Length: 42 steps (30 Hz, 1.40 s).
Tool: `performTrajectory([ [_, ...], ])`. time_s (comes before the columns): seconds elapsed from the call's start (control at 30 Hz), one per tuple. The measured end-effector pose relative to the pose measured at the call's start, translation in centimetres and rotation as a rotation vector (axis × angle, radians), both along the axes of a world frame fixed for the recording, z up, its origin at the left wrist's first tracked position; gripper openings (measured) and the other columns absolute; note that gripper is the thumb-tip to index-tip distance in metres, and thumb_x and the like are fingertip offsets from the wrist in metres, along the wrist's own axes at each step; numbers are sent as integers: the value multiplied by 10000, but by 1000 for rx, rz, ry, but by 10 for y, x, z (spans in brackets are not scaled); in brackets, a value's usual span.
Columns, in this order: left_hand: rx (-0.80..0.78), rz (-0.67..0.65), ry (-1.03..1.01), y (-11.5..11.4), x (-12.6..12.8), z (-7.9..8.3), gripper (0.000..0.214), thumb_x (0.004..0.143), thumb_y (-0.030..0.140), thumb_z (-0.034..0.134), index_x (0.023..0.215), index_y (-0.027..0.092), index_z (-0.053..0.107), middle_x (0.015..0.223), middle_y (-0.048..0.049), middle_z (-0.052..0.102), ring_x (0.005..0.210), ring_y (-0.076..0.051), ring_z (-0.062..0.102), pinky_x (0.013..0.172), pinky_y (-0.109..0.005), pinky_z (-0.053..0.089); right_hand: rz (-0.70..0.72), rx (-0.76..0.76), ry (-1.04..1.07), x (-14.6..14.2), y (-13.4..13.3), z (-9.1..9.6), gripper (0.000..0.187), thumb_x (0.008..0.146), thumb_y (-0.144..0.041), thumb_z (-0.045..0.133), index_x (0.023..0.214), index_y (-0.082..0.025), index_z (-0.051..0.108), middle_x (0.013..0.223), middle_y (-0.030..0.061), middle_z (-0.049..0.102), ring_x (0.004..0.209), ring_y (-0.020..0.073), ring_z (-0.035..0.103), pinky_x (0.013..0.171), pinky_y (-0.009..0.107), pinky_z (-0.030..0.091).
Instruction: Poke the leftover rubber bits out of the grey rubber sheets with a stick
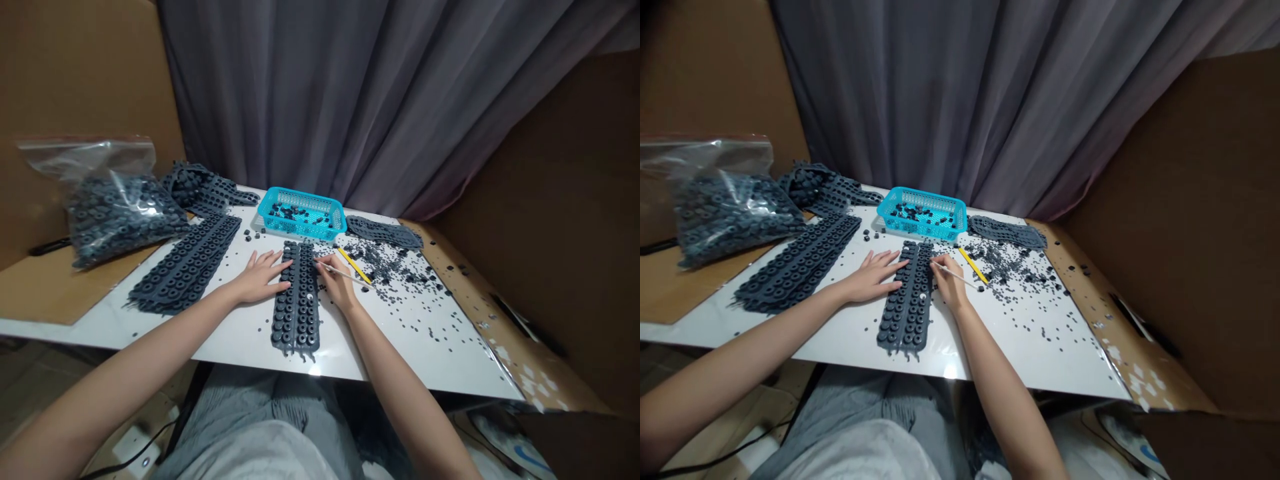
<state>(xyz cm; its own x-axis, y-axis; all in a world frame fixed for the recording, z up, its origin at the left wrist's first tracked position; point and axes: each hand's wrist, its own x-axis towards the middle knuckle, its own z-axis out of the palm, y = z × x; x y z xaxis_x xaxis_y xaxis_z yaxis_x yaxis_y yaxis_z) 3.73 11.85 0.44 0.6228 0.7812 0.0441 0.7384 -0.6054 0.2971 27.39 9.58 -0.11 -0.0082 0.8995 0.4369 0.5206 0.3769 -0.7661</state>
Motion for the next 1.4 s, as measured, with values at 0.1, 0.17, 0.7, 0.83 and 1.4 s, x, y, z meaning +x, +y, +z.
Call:
performTrajectory([
  [0.1, 12, 13, 2, 0, 1, -1, 605, 916, 580, 356, 1452, 303, 315, 1550, -92, 199, 1421, -307, 154, 1115, -578, 64, 206, 0, -22, -13, -6, 3, 138, 868, -349, 565, 854, -216, 601, 1071, 62, 691, 996, 225, 595, 883, 383, 420],
  [0.17, 21, 8, 8, 0, 1, -2, 613, 908, 572, 385, 1454, 303, 309, 1548, -95, 205, 1418, -313, 159, 1111, -585, 69, 283, 16, -66, -18, -8, 3, 108, 872, -323, 575, 863, -221, 608, 1082, 61, 695, 1021, 225, 588, 909, 396, 412],
  [0.7, 71, 5, 19, -3, 3, -8, 645, 887, 578, 432, 1457, 305, 303, 1547, -83, 206, 1413, -340, 164, 1117, -579, 17, 265, 156, -638, -18, 14, 6, 152, 927, -249, 510, 997, -221, 641, 949, 54, 716, 909, 238, 605, 832, 388, 395],
  [0.83, 66, 13, 16, -5, 2, -7, 642, 891, 577, 430, 1460, 317, 288, 1550, -85, 191, 1414, -338, 164, 1117, -581, 22, 61, 137, -502, -3, 29, 2, 170, 918, -230, 487, 994, -217, 638, 1012, 84, 701, 920, 250, 600, 832, 392, 418],
  [1.4, 94, 12, -235, -4, 1, 4, 339, 854, 386, 532, 1160, 304, 654, 1366, -32, 514, 1270, -289, 430, 1106, -541, 231, 348, 34, -177, -15, 18, 2, 54, 870, -260, 596, 884, -240, 644, 1054, 49, 718, 1075, 226, 592, 926, 411, 449],
])
